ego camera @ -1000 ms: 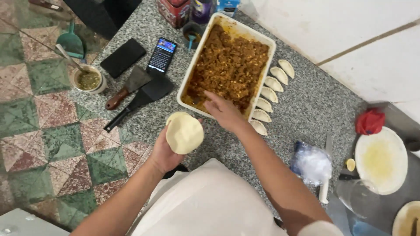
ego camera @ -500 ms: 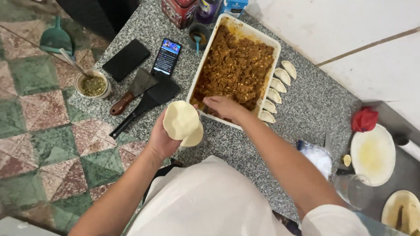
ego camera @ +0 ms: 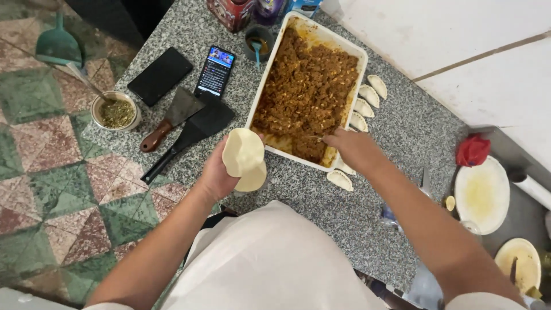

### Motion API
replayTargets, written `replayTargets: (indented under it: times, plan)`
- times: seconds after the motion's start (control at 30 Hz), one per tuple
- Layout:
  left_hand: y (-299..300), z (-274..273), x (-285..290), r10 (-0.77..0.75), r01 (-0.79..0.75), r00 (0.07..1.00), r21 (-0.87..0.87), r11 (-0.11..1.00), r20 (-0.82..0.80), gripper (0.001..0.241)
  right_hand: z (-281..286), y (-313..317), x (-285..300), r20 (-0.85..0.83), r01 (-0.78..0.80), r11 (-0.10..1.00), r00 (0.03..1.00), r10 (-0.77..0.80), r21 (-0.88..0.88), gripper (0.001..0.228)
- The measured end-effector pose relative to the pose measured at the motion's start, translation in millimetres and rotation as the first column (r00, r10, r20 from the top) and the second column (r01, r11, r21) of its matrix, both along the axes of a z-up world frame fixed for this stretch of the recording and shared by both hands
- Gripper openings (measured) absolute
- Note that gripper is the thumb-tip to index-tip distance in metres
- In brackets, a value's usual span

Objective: Filling dough circles with a meat mixture and sealing the edges to prepare empanadas.

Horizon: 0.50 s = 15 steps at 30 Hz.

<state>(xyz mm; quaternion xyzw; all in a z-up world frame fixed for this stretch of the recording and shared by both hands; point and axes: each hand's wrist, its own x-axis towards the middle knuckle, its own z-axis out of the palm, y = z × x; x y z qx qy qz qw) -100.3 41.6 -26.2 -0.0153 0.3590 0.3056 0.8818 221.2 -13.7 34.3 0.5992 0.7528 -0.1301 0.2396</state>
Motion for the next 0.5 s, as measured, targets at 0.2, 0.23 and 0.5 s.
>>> replayTargets:
  times: [0.2,0.23,0.5]
  plan:
    - [-5,-91,2,-0.081,0.085,0.995,0.08,0.993,-0.061,0.057,-44,-18,10,-0.097,0.144,0.986,0.984,-0.152,-0.085,0.031]
    - [-4,-87,3,-0.084,0.089,0.995,0.081,0.993,-0.06,0.057,-48,-16,11,-0.097,0.148,0.986,0.983,-0.156,-0.083,0.031]
    - [0,-22,17,-0.032,0.033,0.998,0.002,0.999,-0.053,0.057,-48,4,-10,-0.353,0.518,0.72,0.638,-0.685,-0.461,0.035]
